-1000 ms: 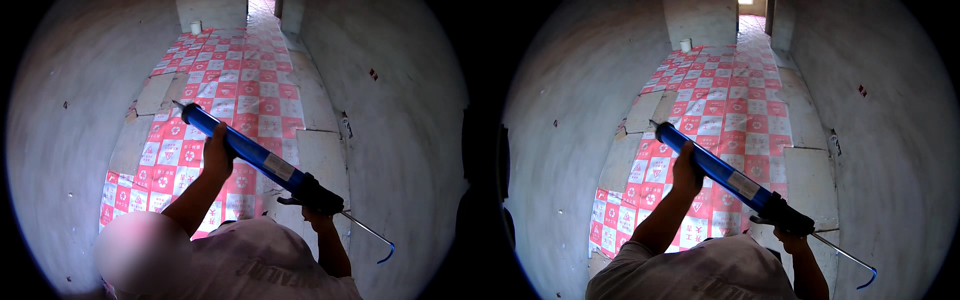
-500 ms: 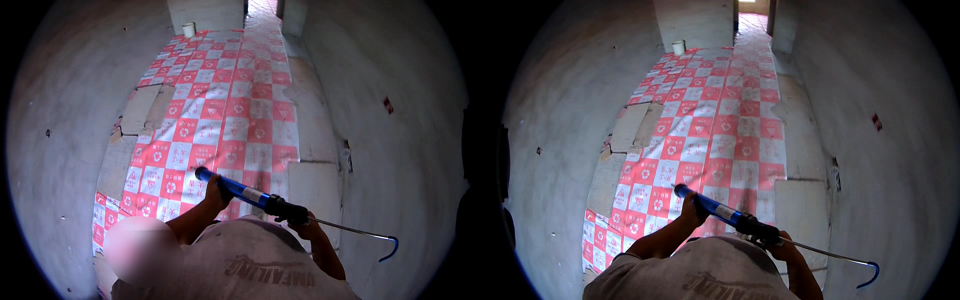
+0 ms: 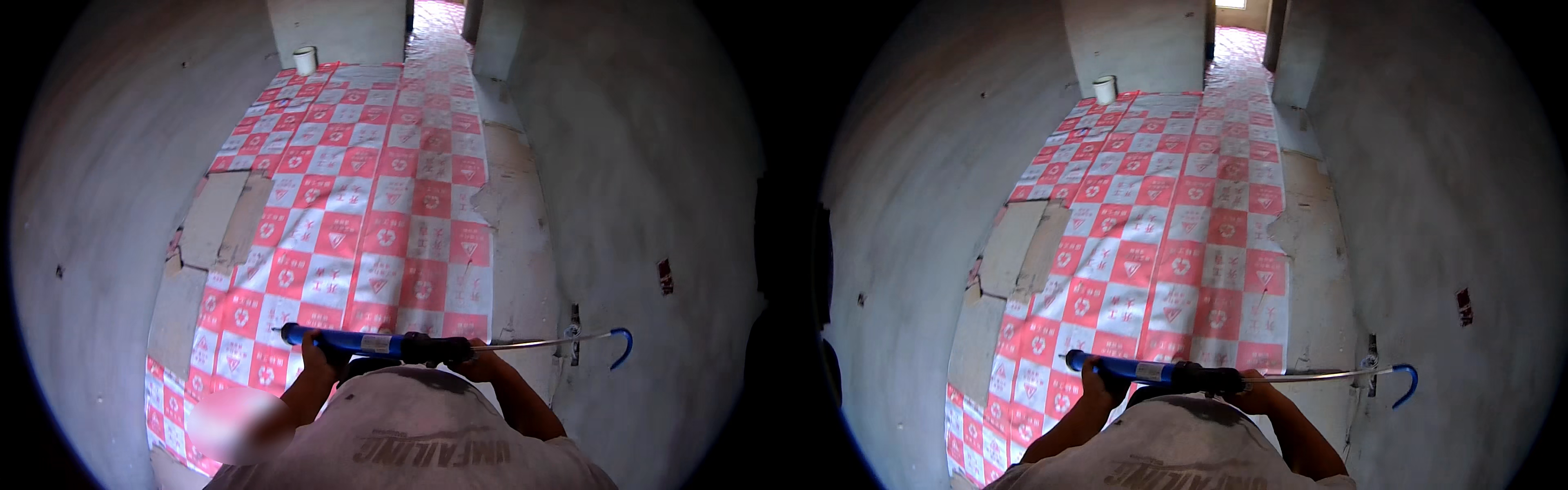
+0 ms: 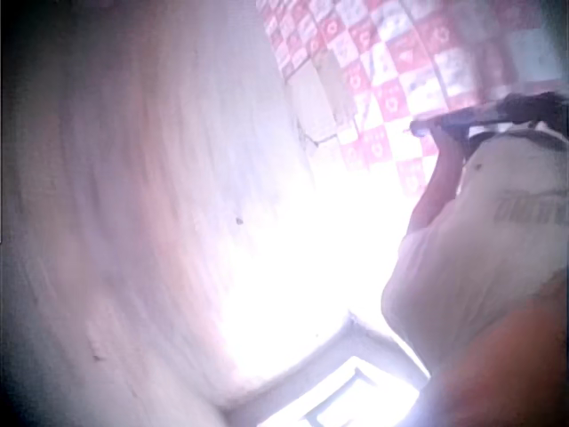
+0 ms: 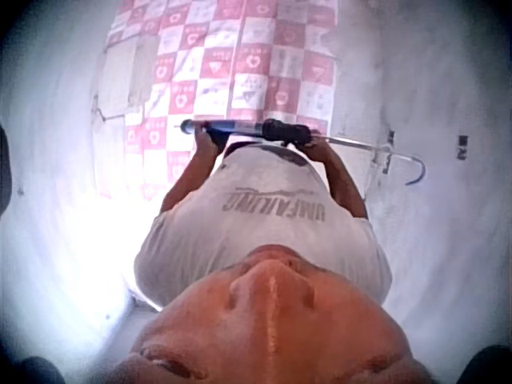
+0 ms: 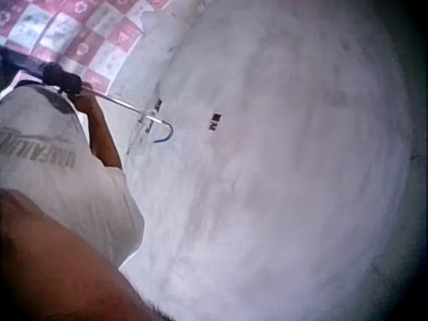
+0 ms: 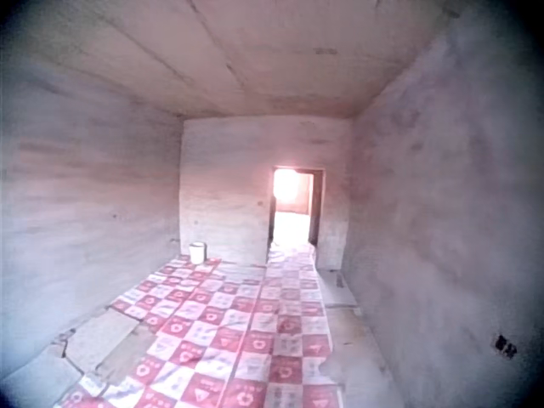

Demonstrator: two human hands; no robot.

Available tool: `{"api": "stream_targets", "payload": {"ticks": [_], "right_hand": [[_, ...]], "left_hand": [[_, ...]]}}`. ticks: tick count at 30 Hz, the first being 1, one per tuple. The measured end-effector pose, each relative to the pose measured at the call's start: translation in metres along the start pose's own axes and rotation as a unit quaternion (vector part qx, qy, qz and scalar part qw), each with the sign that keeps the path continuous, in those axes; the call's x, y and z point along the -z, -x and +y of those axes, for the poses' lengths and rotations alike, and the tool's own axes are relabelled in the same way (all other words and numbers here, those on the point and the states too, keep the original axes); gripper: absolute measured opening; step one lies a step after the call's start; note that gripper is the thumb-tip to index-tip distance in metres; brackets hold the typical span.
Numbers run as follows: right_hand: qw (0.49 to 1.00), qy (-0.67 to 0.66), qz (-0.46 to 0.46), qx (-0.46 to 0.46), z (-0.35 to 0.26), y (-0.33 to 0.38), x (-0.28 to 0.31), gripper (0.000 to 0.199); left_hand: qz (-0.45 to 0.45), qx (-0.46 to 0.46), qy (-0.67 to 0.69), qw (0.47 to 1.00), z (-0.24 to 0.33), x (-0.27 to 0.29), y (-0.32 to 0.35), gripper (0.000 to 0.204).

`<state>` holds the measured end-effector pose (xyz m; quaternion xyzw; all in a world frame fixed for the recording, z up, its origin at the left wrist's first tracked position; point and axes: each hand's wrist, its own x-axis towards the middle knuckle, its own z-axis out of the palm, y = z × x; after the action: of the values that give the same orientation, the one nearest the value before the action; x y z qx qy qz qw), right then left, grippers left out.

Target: The person walks through a construction site and applies sealant along the top corners and edges of a multi-pane window using a caulking gun. They open and close the window sashes to access different sections, then walk away through the unfinished room.

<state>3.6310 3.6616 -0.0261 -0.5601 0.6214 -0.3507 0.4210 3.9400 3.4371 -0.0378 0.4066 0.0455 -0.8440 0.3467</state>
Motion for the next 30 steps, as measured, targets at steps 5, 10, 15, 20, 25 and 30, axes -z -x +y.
{"api": "stream_targets", "payload": {"ticks": [5,10,15,20,25,30], "right_hand": [[0.986,0.04,0.121,-0.104,-0.021,-0.065,0.121,0.024],[0.952,0.216,0.203,-0.072,0.042,-0.088,0.222,0.029],[0.966,0.04,0.25,-0.042,0.056,-0.193,0.346,0.039],[0.982,-0.019,0.19,-0.006,0.117,-0.345,0.501,0.034],[0.998,-0.037,0.017,0.05,0.118,-0.528,0.643,0.036],[0.998,-0.064,-0.013,0.023,0.167,-0.691,0.723,0.03]], "left_hand": [[-0.056,0.107,-0.08,0.989,0.005,-0.198,-0.148,0.047],[-0.194,0.178,-0.204,0.943,-0.036,-0.383,-0.246,0.057],[-0.175,0.225,-0.194,0.939,-0.06,-0.478,-0.394,0.07],[-0.141,0.149,-0.112,0.972,-0.021,-0.582,-0.474,0.053],[-0.072,0.036,-0.04,0.996,0.032,-0.666,-0.528,0.051],[-0.009,-0.025,0.012,1.0,0.07,-0.738,-0.638,0.041]]}}
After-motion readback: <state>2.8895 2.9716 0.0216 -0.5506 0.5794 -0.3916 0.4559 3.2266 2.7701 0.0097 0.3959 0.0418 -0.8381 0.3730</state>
